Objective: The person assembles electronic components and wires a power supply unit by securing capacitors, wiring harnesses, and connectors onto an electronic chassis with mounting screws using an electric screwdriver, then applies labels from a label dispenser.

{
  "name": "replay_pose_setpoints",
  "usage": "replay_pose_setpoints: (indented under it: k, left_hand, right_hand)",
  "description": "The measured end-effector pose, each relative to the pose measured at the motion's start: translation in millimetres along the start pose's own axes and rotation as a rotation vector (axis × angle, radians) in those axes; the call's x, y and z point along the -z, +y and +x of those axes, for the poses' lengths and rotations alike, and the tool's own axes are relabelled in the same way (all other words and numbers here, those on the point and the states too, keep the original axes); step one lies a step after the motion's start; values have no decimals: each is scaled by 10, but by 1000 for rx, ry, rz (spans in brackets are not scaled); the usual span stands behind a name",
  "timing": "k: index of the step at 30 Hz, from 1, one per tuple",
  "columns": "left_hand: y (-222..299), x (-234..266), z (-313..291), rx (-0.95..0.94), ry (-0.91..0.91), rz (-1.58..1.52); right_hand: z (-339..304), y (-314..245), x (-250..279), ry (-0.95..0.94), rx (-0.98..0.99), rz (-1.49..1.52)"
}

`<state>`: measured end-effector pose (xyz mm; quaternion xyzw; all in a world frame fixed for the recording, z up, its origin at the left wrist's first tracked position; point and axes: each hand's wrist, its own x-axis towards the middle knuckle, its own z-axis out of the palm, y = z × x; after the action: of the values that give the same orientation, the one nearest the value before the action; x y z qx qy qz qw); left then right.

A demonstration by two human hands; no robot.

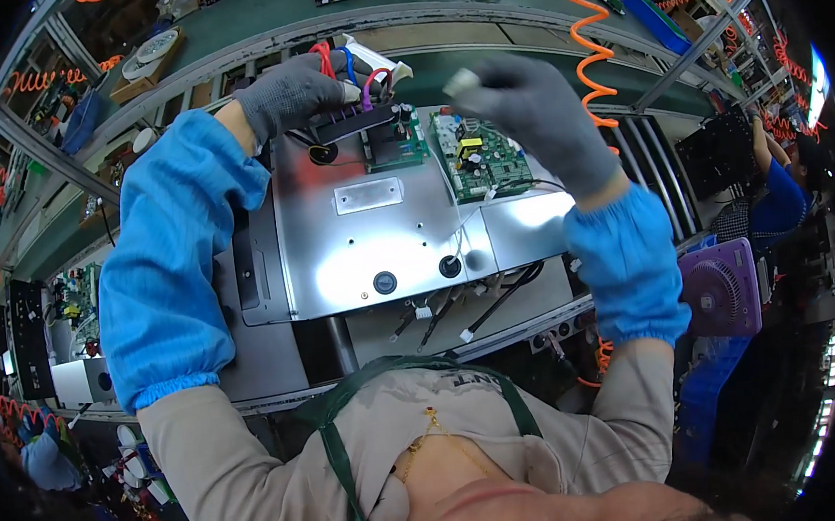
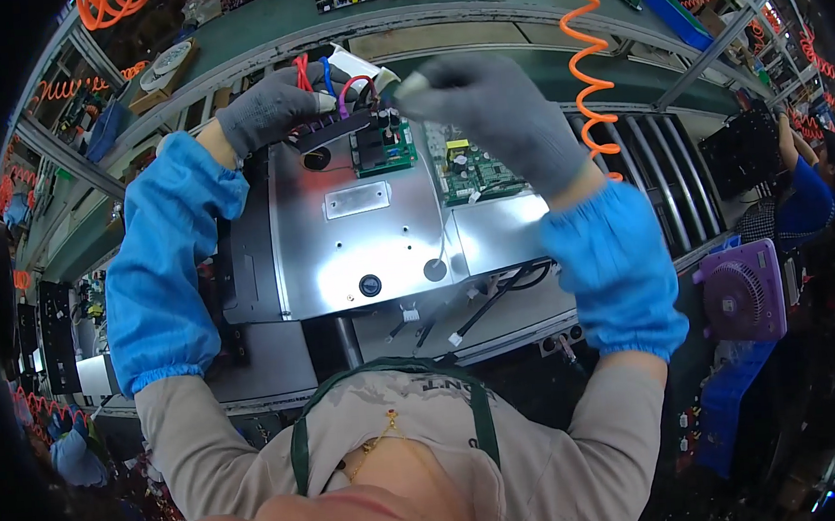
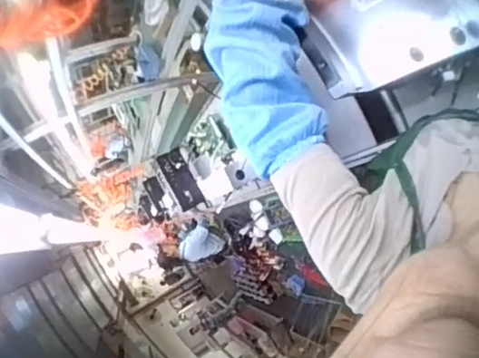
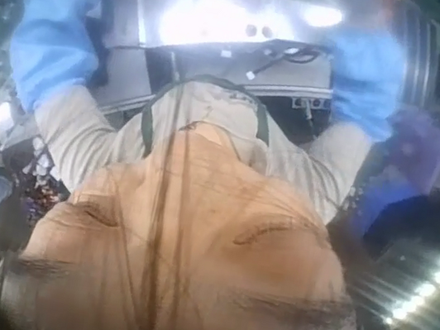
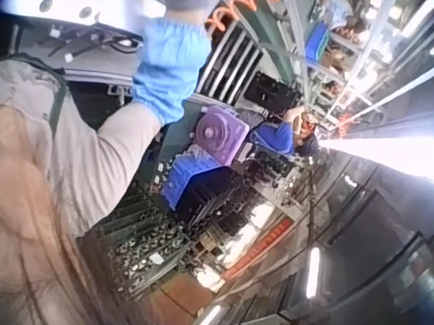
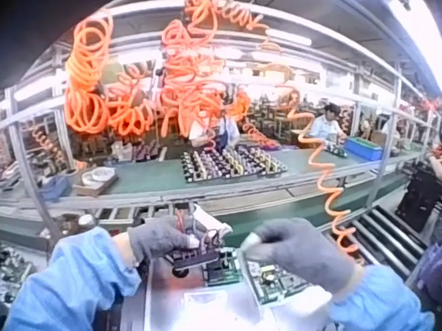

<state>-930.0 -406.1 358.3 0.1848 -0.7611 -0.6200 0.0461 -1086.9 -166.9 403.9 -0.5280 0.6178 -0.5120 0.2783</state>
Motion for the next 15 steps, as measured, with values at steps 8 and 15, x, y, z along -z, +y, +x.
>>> replay_pose_setpoints:
  k: [8,15]
  left_hand:
    - [178,-117,-213,-84,-90,411]
    - [-89,-5,-59,32,-11,523]
  right_hand:
    - [626,595,-344,-180,-74,-80]
    - [546,664,-511,-180,-80,-301]
